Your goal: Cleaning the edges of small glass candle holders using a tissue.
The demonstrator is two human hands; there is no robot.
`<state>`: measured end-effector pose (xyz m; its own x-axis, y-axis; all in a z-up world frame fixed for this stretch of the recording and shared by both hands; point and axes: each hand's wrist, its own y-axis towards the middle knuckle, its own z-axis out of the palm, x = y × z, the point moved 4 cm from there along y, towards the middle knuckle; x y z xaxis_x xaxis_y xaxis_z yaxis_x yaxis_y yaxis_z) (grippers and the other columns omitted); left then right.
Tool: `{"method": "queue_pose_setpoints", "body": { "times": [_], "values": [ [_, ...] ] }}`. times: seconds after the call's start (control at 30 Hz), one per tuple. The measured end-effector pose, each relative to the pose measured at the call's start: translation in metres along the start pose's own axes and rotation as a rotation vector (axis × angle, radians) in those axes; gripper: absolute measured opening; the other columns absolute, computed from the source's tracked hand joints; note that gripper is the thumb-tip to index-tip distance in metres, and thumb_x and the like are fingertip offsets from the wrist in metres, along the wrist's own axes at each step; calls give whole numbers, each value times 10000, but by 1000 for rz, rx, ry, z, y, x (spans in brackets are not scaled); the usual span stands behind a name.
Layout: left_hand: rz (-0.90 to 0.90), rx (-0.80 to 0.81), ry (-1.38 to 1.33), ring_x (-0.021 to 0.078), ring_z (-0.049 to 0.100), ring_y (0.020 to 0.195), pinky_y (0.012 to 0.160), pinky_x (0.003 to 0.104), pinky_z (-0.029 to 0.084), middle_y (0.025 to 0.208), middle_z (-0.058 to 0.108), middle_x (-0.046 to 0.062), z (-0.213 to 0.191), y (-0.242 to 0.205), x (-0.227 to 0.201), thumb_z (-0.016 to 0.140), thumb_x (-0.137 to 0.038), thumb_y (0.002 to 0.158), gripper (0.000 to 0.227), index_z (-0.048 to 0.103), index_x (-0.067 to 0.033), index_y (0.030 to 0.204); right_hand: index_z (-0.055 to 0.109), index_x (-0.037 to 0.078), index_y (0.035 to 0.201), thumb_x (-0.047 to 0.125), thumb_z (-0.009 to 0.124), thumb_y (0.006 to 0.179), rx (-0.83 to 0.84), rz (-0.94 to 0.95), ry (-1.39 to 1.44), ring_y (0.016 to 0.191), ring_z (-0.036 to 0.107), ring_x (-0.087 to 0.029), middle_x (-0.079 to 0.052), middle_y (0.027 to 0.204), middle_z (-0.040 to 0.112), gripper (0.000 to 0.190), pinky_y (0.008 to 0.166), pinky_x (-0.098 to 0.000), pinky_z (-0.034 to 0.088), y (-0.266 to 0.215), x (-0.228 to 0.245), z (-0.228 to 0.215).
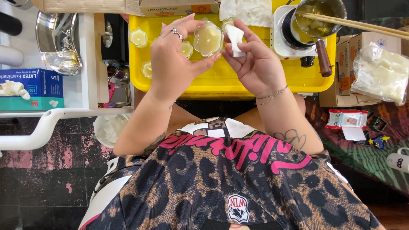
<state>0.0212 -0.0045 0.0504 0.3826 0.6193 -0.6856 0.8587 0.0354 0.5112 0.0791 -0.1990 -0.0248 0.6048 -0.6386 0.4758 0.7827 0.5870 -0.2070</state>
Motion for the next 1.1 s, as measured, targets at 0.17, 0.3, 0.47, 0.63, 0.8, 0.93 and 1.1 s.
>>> {"method": "queue_pose_setpoints", "body": {
  "times": [0.17,0.3,0.47,0.63,0.8,0.93,1.1],
  "values": [
    [-57,26,-53,291,704,1196,1187,587,394,1219,738,111,4,-2,5,971,-235,771,537,686,-80,1199,362,66,1629,-43,493,1084,2,-62,-65,1124,717,-248,-177,1325,641,572,1029,-409,595,8,-12,-11],
    [-5,11,1,319,659,1294,1191,588,391,1308,707,139,10,-9,15,987,-223,766,547,703,-98,1217,387,74,1588,-57,495,1074,14,-37,-25,1155,711,-256,-174,1353,628,541,1043,-412,586,10,-16,4],
    [17,10,90,357,636,1282,1159,594,365,1283,694,177,6,-8,13,987,-210,696,572,719,-90,1188,430,73,1488,-50,476,1016,-87,32,32,1153,710,-302,-184,1346,629,490,1051,-449,582,15,-15,-1],
    [0,-7,45,335,672,1238,1126,488,447,1271,702,157,-3,-7,28,990,-210,767,537,695,-63,1191,419,71,1507,-42,470,1014,-83,71,74,1135,708,-306,-189,1354,631,509,1074,-468,581,16,-8,-12],
    [-64,-25,0,278,706,1123,1001,353,553,1185,727,114,-16,2,55,951,-152,829,508,660,-43,1230,429,66,1423,-73,471,1006,-104,-24,17,1146,710,-334,-218,1344,642,442,1072,-487,597,11,4,-5],
    [-55,-67,7,249,713,1104,1004,352,563,1161,728,104,-27,19,95,951,-111,874,488,628,-34,1231,445,79,1238,-113,484,1017,-59,-173,-178,1156,711,-366,-213,1294,656,296,1026,-483,620,7,12,9],
    [-30,-83,175,231,722,991,908,354,556,1070,735,104,-37,68,140,961,-179,864,434,645,-31,1122,455,83,1211,-141,491,1012,-51,-285,-336,1143,719,-358,-201,1230,666,302,988,-456,630,8,16,13]
  ]
}}
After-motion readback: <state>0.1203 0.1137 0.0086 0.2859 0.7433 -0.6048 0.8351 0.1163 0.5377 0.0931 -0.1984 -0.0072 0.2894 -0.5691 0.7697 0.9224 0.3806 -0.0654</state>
